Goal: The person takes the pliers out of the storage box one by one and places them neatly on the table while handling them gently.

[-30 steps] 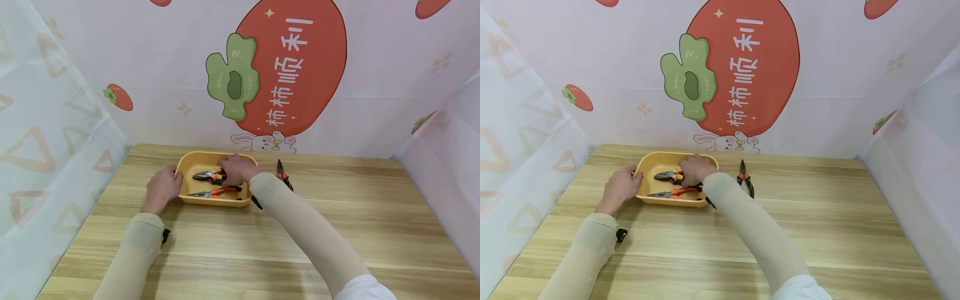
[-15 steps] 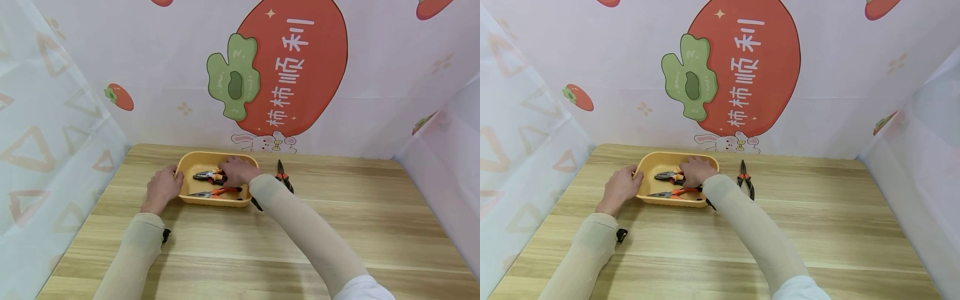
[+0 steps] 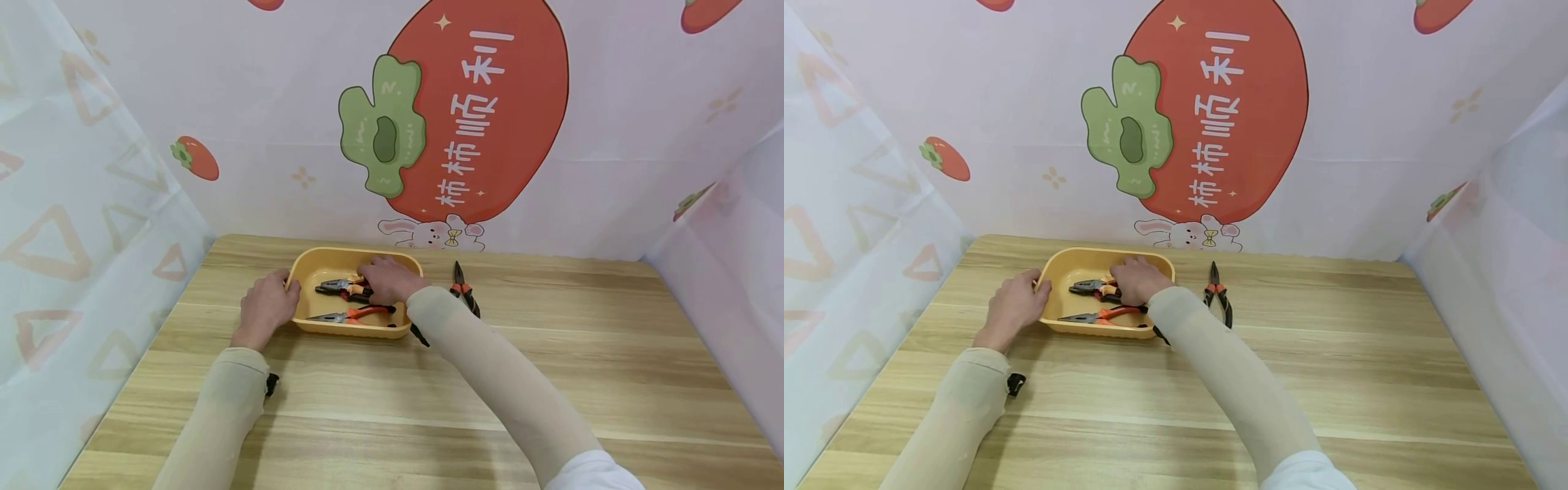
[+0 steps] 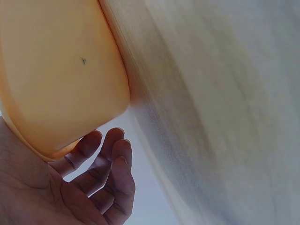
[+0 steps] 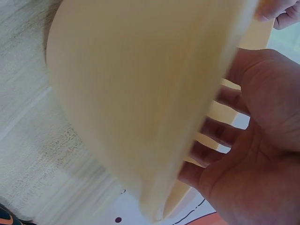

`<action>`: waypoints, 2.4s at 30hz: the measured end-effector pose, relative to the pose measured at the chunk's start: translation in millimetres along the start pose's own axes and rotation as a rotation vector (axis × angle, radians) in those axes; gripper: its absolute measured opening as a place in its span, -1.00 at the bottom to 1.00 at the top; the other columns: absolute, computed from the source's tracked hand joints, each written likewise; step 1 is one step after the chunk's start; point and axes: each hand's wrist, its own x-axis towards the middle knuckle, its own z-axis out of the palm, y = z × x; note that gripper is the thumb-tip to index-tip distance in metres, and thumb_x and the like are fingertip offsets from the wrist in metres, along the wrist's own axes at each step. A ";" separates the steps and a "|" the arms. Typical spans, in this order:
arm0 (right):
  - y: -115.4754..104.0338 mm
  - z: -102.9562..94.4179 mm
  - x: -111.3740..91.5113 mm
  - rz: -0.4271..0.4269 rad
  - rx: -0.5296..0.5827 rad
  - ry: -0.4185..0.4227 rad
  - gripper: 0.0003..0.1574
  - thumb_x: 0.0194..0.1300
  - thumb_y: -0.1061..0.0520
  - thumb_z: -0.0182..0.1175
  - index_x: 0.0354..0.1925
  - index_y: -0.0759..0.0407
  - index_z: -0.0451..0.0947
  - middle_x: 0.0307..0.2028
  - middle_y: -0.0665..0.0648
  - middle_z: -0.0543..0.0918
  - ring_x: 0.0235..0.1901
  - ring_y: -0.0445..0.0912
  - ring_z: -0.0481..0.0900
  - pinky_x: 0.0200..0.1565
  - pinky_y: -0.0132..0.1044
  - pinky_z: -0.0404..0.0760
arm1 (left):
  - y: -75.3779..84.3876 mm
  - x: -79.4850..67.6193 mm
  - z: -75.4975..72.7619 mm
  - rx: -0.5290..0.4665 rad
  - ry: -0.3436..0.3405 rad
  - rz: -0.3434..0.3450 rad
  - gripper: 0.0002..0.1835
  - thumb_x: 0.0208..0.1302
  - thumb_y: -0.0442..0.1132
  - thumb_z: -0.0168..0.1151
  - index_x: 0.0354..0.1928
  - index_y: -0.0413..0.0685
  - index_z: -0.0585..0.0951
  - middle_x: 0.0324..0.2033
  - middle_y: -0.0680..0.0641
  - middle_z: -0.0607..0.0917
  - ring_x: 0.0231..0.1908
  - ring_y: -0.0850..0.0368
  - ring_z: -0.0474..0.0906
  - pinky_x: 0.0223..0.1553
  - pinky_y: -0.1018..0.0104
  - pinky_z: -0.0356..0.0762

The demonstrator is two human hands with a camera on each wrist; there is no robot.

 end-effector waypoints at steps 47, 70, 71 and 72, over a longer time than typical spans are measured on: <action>-11.0 -8.3 -23.6 -0.016 -0.201 0.041 -0.37 0.33 0.08 0.25 0.34 0.03 0.40 0.18 0.08 0.50 0.17 0.03 0.46 0.13 -0.04 0.47 | 0.5 -1.2 -0.2 -0.025 0.000 0.005 -0.57 0.53 -0.07 -0.11 0.15 -0.21 0.55 -0.39 -0.21 0.65 -0.45 -0.11 0.56 -0.46 0.01 0.42; -3.7 -29.6 -65.7 -0.041 -0.251 0.184 -0.38 0.25 0.08 0.33 0.25 0.03 0.41 0.07 0.14 0.49 -0.06 0.04 0.45 -0.10 -0.13 0.52 | 0.1 -1.3 0.1 -0.015 -0.008 -0.005 -0.56 0.54 -0.05 -0.11 0.18 -0.20 0.54 -0.37 -0.22 0.64 -0.45 -0.12 0.55 -0.42 -0.04 0.44; -3.1 -30.6 -67.7 -0.040 -0.253 0.189 -0.35 0.24 0.06 0.34 0.27 0.03 0.41 0.08 0.14 0.49 -0.04 0.05 0.45 -0.09 -0.12 0.52 | -0.1 -1.1 0.2 -0.016 -0.009 -0.006 -0.56 0.54 -0.05 -0.11 0.18 -0.20 0.54 -0.37 -0.22 0.64 -0.45 -0.12 0.55 -0.41 -0.03 0.44; -2.4 -31.4 -69.5 -0.038 -0.252 0.194 -0.33 0.24 0.04 0.35 0.28 0.02 0.41 0.10 0.14 0.49 -0.03 0.05 0.45 -0.11 -0.12 0.52 | -0.2 -1.0 0.3 -0.016 -0.009 -0.007 -0.56 0.54 -0.05 -0.12 0.18 -0.20 0.54 -0.37 -0.22 0.64 -0.45 -0.12 0.55 -0.41 -0.03 0.44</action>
